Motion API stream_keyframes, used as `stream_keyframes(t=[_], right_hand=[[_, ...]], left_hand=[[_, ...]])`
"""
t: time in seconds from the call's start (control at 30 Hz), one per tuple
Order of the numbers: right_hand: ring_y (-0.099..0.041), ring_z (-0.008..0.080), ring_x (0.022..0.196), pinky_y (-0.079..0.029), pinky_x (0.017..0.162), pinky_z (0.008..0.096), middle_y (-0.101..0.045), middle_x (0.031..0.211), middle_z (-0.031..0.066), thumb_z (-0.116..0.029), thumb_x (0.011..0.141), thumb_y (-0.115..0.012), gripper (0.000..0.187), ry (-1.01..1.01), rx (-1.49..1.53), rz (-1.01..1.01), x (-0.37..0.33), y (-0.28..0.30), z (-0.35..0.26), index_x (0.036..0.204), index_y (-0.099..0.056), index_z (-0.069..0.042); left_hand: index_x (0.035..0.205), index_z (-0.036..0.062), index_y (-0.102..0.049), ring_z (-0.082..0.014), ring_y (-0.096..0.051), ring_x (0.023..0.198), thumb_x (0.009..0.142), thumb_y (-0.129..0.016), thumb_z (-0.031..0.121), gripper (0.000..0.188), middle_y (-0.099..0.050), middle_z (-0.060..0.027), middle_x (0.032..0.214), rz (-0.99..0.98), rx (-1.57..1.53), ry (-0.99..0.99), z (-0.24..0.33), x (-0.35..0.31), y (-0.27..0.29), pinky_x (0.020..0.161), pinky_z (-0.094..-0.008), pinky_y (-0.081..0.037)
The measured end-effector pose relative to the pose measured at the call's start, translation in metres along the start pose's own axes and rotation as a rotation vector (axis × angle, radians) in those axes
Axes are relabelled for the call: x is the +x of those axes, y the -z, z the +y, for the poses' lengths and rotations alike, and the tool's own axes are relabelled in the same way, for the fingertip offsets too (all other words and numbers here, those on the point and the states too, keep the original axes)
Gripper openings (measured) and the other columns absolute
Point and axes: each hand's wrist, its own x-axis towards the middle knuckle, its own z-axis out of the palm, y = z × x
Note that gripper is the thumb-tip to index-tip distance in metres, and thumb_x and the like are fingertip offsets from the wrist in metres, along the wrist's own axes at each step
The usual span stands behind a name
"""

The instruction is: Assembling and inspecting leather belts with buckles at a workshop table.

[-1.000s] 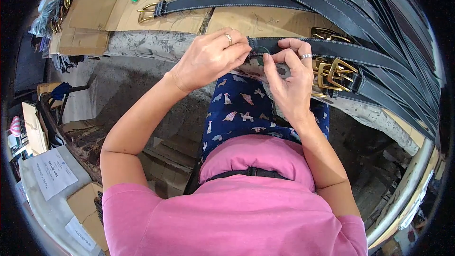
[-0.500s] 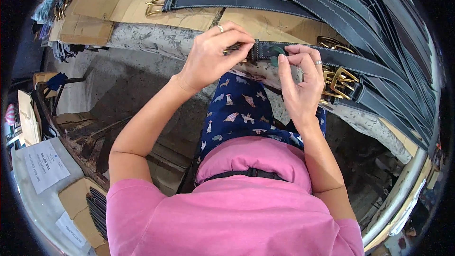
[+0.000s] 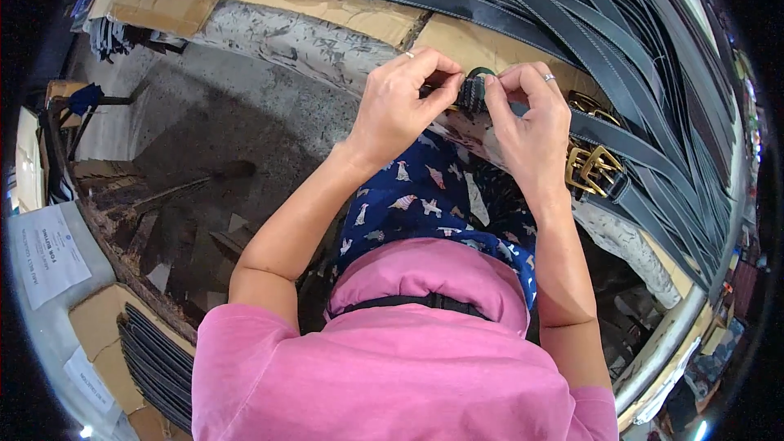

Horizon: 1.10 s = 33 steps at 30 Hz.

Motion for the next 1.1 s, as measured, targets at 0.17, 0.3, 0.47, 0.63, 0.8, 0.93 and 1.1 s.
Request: stream_keyframes(t=[0.17,0.3,0.47,0.63,0.8,0.93,1.1], right_hand=[[-0.06,0.0293,0.069,-0.048,0.064,0.0387,-0.056,0.078,0.016,-0.005,0.084,-0.068,0.017,-0.07,-0.063,-0.043,0.004,-0.001,-0.005,0.076,-0.057,0.004],[-0.059,0.0301,0.069,-0.048,0.064,0.0396,-0.056,0.078,0.0164,-0.007,0.084,-0.068,0.018,-0.058,-0.093,-0.051,0.005,-0.002,-0.005,0.075,-0.057,0.005],[-0.059,0.0302,0.069,-0.047,0.064,0.0396,-0.055,0.077,0.0166,-0.007,0.084,-0.069,0.019,-0.089,-0.129,-0.059,0.005,-0.003,-0.007,0.075,-0.057,0.005],[-0.058,0.0295,0.068,-0.047,0.064,0.0392,-0.055,0.077,0.0163,-0.007,0.084,-0.069,0.019,-0.078,-0.097,-0.042,0.003,-0.004,-0.005,0.075,-0.057,0.005],[-0.058,0.0273,0.066,-0.047,0.063,0.0383,-0.056,0.077,0.0154,-0.008,0.084,-0.069,0.018,-0.015,-0.106,-0.019,0.002,-0.001,-0.001,0.077,-0.058,0.005],[-0.06,0.0223,0.068,-0.048,0.064,0.0336,-0.058,0.079,0.0135,-0.006,0.086,-0.069,0.015,-0.119,-0.01,0.043,0.002,0.01,-0.001,0.079,-0.06,0.004],[-0.062,0.0172,0.074,-0.051,0.07,0.0294,-0.063,0.085,0.0112,-0.008,0.09,-0.068,0.016,-0.129,0.066,0.128,0.002,0.028,0.007,0.082,-0.061,0.005]], left_hand=[[0.095,0.0003,-0.069,-0.0212,-0.069,0.076,0.084,-0.071,0.006,0.013,-0.071,-0.0126,0.086,-0.005,-0.014,0.027,-0.001,0.0,0.001,0.068,-0.0309,-0.054],[0.096,0.0006,-0.069,-0.0216,-0.069,0.075,0.085,-0.071,0.006,0.013,-0.071,-0.0125,0.085,-0.006,-0.014,0.006,-0.002,0.001,0.0,0.068,-0.0309,-0.053],[0.096,0.0009,-0.069,-0.0223,-0.069,0.075,0.085,-0.071,0.007,0.013,-0.071,-0.0122,0.085,0.0,0.021,-0.025,-0.004,0.0,-0.001,0.068,-0.0312,-0.053],[0.096,0.001,-0.068,-0.0222,-0.069,0.075,0.085,-0.071,0.008,0.013,-0.07,-0.0122,0.085,-0.007,0.033,-0.027,-0.003,0.0,0.0,0.068,-0.0316,-0.053],[0.093,0.0013,-0.064,-0.0283,-0.067,0.079,0.085,-0.068,0.007,0.011,-0.067,-0.0126,0.086,-0.005,-0.105,0.105,0.006,0.002,0.002,0.071,-0.0351,-0.053],[0.101,0.0049,-0.069,-0.0254,-0.067,0.098,0.08,-0.075,0.007,0.021,-0.071,-0.011,0.105,-0.043,0.061,-0.102,-0.002,0.003,0.017,0.086,-0.0344,-0.052],[0.119,0.0072,-0.062,-0.0324,-0.053,0.121,0.077,-0.077,0.014,0.045,-0.06,-0.0122,0.127,-0.336,0.255,-0.23,-0.006,0.0,0.031,0.101,-0.0419,-0.043]])
